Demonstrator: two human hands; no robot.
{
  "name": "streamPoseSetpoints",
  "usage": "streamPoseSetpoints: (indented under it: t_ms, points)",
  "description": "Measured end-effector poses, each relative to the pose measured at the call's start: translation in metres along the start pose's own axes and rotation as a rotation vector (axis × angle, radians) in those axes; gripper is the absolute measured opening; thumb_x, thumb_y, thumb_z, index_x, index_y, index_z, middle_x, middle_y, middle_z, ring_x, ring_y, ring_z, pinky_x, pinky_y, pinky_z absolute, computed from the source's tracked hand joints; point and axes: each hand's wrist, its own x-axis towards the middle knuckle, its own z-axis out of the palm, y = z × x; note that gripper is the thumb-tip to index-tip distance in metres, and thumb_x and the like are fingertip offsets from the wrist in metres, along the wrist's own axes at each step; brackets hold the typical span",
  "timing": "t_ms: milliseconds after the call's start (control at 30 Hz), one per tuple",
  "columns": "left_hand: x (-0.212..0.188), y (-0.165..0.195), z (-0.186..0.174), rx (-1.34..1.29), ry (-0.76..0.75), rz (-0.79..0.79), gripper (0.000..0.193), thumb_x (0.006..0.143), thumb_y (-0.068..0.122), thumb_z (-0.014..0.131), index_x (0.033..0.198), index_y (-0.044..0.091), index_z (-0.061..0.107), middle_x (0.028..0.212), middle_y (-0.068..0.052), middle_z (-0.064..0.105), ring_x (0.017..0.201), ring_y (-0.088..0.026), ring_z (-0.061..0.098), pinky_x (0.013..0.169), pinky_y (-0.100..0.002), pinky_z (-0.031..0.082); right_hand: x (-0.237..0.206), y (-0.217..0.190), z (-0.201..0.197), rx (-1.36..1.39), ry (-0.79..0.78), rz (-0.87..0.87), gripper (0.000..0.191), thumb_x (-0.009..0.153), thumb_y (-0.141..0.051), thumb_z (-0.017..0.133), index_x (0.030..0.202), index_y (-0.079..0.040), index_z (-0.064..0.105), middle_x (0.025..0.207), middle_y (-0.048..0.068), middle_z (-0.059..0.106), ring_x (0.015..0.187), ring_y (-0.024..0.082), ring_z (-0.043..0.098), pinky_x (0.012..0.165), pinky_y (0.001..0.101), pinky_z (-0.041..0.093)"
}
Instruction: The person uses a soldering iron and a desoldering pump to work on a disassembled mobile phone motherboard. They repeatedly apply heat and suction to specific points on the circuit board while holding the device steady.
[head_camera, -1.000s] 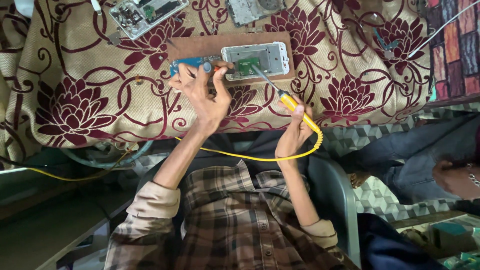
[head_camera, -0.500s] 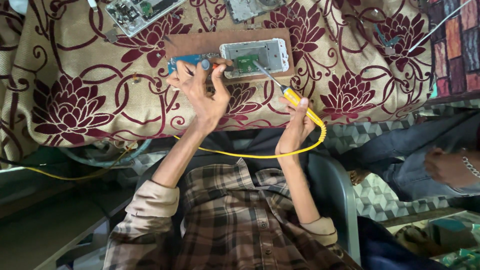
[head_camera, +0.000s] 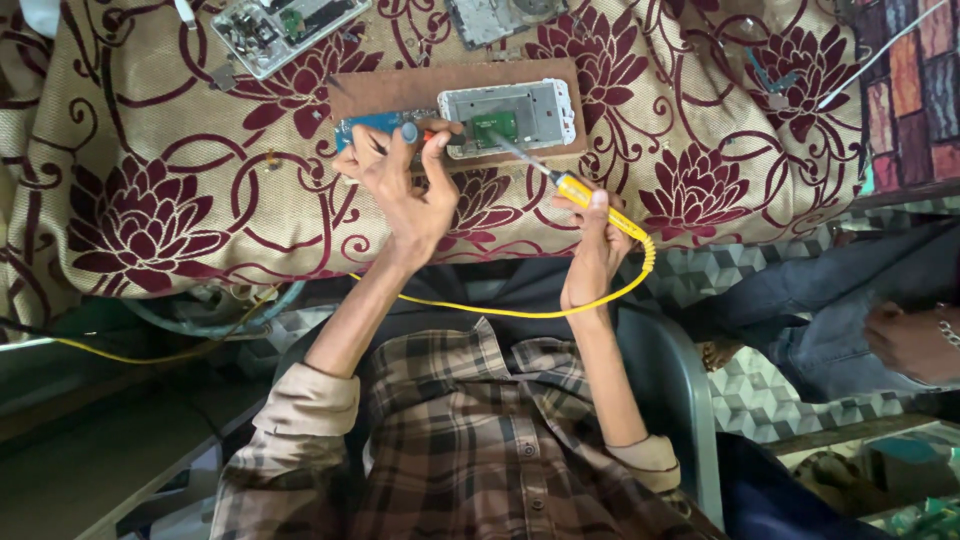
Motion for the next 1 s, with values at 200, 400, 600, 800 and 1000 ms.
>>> streamPoseSetpoints:
  t_ms: [200, 400, 600, 800, 1000]
  points:
    - [0.0, -0.001, -0.001, -0.005, -0.003, 0.0, 0.006, 0.099, 0.015, 0.067, 0.095, 0.016, 0.073, 0.091, 0.0, 0.067, 0.095, -0.023, 0.044, 0.089, -0.041, 0.024, 0.005, 0.001, 0.011, 0.009, 0.139, 0.022, 0.042, 0.11, -0.04, 0.05, 0.112, -0.002, 0.067, 0.1, 0.009, 0.079, 0.089, 0.008, 0.061, 0.085, 0.0257, 0.043]
    - [-0.002, -0.003, 0.003, -0.002, 0.031, -0.011, 0.004, 0.096, 0.016, 0.069, 0.093, 0.014, 0.069, 0.089, -0.007, 0.058, 0.095, -0.024, 0.044, 0.089, -0.041, 0.024, 0.009, 0.004, 0.006, -0.009, 0.163, 0.069, 0.045, 0.108, -0.041, 0.051, 0.112, 0.0, 0.07, 0.1, 0.008, 0.079, 0.088, 0.007, 0.061, 0.084, 0.0246, 0.044]
    - [-0.005, -0.004, 0.002, 0.001, 0.044, -0.017, 0.004, 0.096, 0.017, 0.071, 0.094, 0.014, 0.069, 0.086, -0.009, 0.05, 0.093, -0.024, 0.044, 0.089, -0.041, 0.023, 0.013, 0.014, -0.011, 0.08, 0.168, 0.096, 0.042, 0.106, -0.039, 0.053, 0.113, 0.0, 0.068, 0.099, 0.01, 0.078, 0.089, 0.009, 0.067, 0.081, 0.0255, 0.046]
    - [-0.005, -0.005, 0.004, -0.012, 0.026, -0.03, 0.003, 0.095, 0.017, 0.072, 0.093, 0.015, 0.072, 0.084, -0.003, 0.054, 0.093, -0.022, 0.045, 0.09, -0.042, 0.024, 0.009, 0.013, -0.018, 0.124, 0.139, 0.029, 0.051, 0.109, -0.044, 0.051, 0.126, 0.003, 0.063, 0.103, 0.014, 0.076, 0.094, 0.013, 0.07, 0.086, 0.0265, 0.049]
    - [-0.001, -0.002, -0.002, -0.013, 0.023, -0.043, 0.006, 0.095, 0.018, 0.071, 0.094, 0.013, 0.069, 0.089, -0.009, 0.055, 0.096, -0.023, 0.046, 0.092, -0.042, 0.025, 0.019, -0.003, -0.027, 0.197, 0.129, -0.131, 0.055, 0.109, -0.046, 0.05, 0.137, 0.001, 0.051, 0.109, 0.016, 0.073, 0.1, 0.022, 0.072, 0.091, 0.0305, 0.053]
